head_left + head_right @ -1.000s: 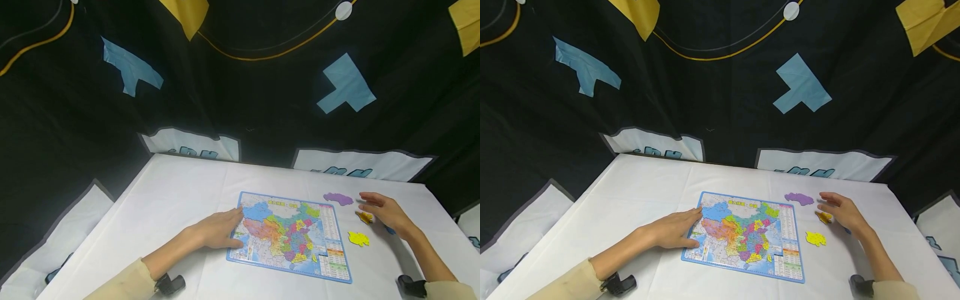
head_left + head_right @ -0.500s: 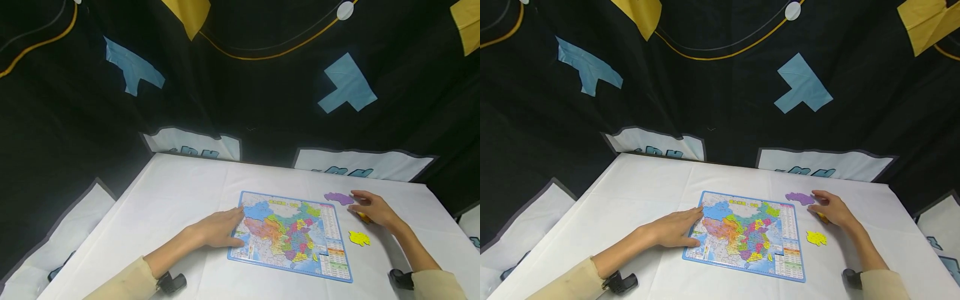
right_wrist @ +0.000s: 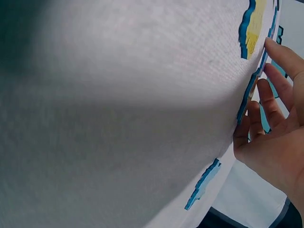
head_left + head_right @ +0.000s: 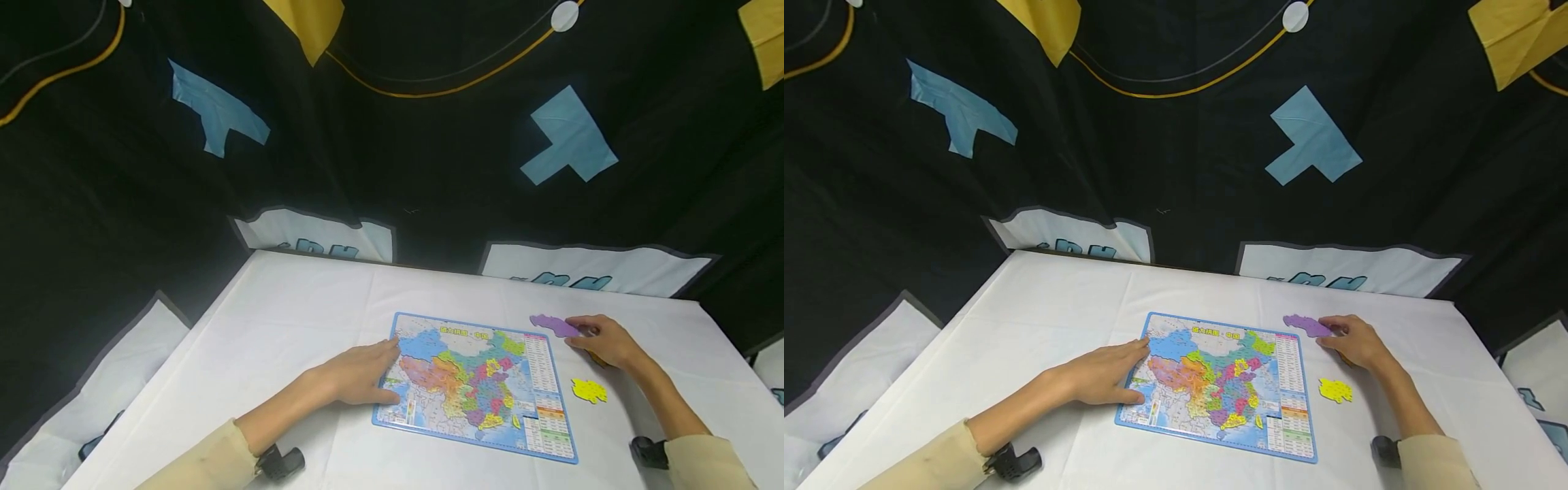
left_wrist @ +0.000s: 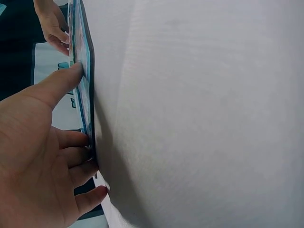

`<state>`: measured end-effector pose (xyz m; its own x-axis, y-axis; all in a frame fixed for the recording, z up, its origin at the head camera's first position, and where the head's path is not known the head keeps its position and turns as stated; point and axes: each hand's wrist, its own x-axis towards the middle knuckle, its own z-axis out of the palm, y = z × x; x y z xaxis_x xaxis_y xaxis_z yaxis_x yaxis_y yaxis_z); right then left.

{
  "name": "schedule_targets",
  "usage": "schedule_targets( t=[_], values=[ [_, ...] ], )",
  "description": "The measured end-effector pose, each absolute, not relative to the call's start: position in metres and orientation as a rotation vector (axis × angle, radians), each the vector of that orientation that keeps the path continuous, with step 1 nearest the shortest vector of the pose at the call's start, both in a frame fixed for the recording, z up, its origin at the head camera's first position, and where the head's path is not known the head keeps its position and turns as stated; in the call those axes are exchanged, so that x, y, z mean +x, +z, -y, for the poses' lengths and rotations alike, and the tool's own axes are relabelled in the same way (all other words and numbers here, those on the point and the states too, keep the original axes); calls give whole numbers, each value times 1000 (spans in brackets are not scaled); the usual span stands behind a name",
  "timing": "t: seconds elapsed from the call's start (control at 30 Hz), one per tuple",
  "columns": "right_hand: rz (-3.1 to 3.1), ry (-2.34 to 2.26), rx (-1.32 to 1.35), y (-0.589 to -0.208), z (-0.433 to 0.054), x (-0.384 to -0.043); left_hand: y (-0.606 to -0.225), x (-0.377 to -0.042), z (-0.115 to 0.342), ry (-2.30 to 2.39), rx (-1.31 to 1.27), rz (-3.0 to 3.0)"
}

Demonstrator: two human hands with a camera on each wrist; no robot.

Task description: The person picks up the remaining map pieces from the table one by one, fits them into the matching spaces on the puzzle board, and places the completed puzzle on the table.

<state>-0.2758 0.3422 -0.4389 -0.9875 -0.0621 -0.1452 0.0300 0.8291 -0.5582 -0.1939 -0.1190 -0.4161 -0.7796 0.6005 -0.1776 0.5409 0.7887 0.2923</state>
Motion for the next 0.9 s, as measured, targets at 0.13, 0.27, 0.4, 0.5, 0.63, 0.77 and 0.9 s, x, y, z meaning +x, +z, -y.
schedule_targets(
  t=[0.13,0.27,0.4,0.5,0.63,0.77,0.9],
  values=[
    [-2868,-866,-36,-438,-341,-276,-415,-193,119,332,889,-2720],
    [-2881,-865,-51,-438,-340,-276,-416,-194,120,327,893,-2721],
    [-2901,-863,-72,-438,-338,-276,-417,-193,120,318,894,-2720],
    [-2898,-864,-83,-435,-335,-276,-418,-194,120,313,889,-2721],
    [-2883,-859,-77,-433,-333,-276,-420,-195,120,298,890,-2726],
    [-2884,-839,-64,-434,-334,-277,-419,-195,120,288,901,-2726],
    [-2897,-828,-54,-435,-334,-277,-417,-194,119,298,904,-2724]
  ],
)
